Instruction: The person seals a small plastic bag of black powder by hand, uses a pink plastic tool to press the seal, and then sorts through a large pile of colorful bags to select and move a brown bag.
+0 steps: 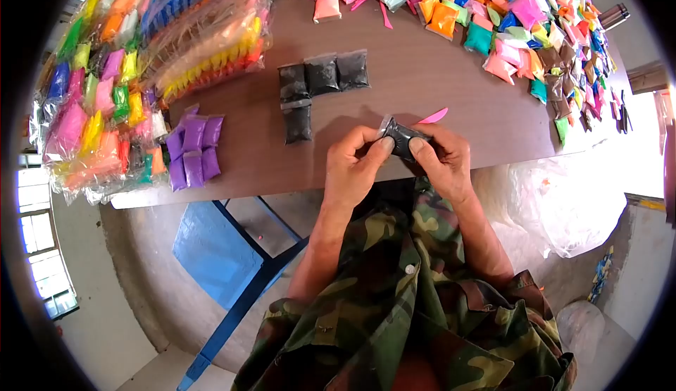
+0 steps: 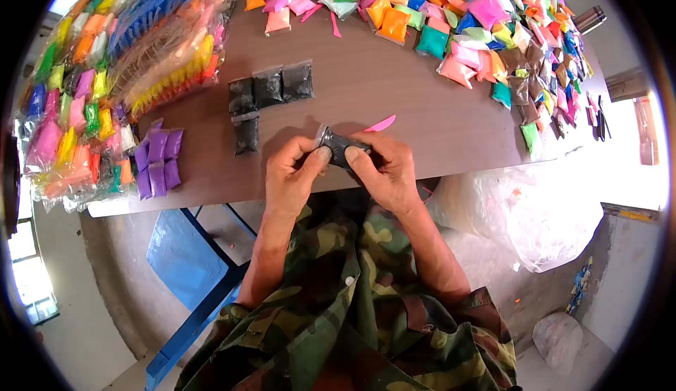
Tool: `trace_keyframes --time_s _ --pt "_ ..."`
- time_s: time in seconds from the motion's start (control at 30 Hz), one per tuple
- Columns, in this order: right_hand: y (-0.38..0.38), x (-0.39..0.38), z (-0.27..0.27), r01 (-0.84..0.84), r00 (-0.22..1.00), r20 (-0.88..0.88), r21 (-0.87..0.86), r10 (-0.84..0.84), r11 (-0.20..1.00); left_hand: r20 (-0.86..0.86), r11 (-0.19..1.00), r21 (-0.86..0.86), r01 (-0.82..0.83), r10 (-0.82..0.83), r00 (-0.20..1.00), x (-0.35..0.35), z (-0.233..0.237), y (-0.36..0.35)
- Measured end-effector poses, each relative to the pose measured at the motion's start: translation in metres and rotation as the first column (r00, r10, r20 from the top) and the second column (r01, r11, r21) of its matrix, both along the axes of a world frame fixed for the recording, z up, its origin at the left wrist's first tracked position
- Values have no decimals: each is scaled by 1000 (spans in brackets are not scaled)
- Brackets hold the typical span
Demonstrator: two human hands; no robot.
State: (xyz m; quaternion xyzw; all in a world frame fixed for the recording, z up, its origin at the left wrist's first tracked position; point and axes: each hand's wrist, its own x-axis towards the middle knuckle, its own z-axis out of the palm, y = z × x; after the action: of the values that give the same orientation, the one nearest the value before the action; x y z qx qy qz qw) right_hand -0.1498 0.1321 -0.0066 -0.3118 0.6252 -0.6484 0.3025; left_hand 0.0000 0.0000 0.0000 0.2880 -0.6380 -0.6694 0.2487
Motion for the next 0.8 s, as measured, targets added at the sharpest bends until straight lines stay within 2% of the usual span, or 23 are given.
trace_keyframes --time_s 0.1,0.17,0.2,0.23,0.27,0.33,0.37,0.43,0.5,0.53,0.57,0.6,0.63,0.7,0.77,0.8 --pt "-2 5 2 -27 999 -38 23 28 999 -12 1000 21 3 -3 1000 5 3 -2" --pt "-5 3 1 34 993 -110 -11 -35 999 12 999 -13 -41 41 999 -3 4 2" --pt "-4 6 11 82 995 -61 57 -79 995 -4 999 -12 -31 31 1000 -6 4 5" --pt "-6 5 16 92 993 -74 56 -88 994 -38 995 -1 -96 96 995 -6 4 10" --pt "-6 3 19 158 981 -119 52 -151 986 -70 987 16 -162 162 984 -7 2 14" --pt "-7 -2 26 290 931 -246 45 -270 956 -83 983 15 -181 182 980 -4 -3 16" --pt "-7 -9 26 290 929 -255 48 -269 956 -85 978 9 -208 208 974 -1 -4 17" --pt "-4 -30 27 428 885 -209 9 -417 904 -106 975 -15 -223 220 970 2 -1 19" --pt "5 -48 18 488 844 -282 49 -457 871 -31 959 -199 -203 201 979 10 -3 18" --pt "9 -54 18 525 807 -365 88 -463 846 -35 959 -192 -208 205 978 13 0 18" --pt "10 -58 16 563 767 -444 122 -462 817 -11 915 -333 -229 239 971 18 4 18" --pt "11 -58 13 581 735 -484 86 -476 810 10 851 -468 -238 275 961 23 10 17" --pt "12 -58 12 579 736 -486 88 -472 811 11 852 -464 -241 278 961 28 13 15" --pt "16 -56 10 606 649 -649 126 -396 785 10 702 -648 -294 394 919 41 19 10" --pt "19 -53 19 614 647 -678 192 -349 766 35 685 -675 -275 401 915 59 19 -4" --pt "20 -51 22 621 644 -703 251 -301 742 -15 637 -685 -354 474 881 66 16 -12"
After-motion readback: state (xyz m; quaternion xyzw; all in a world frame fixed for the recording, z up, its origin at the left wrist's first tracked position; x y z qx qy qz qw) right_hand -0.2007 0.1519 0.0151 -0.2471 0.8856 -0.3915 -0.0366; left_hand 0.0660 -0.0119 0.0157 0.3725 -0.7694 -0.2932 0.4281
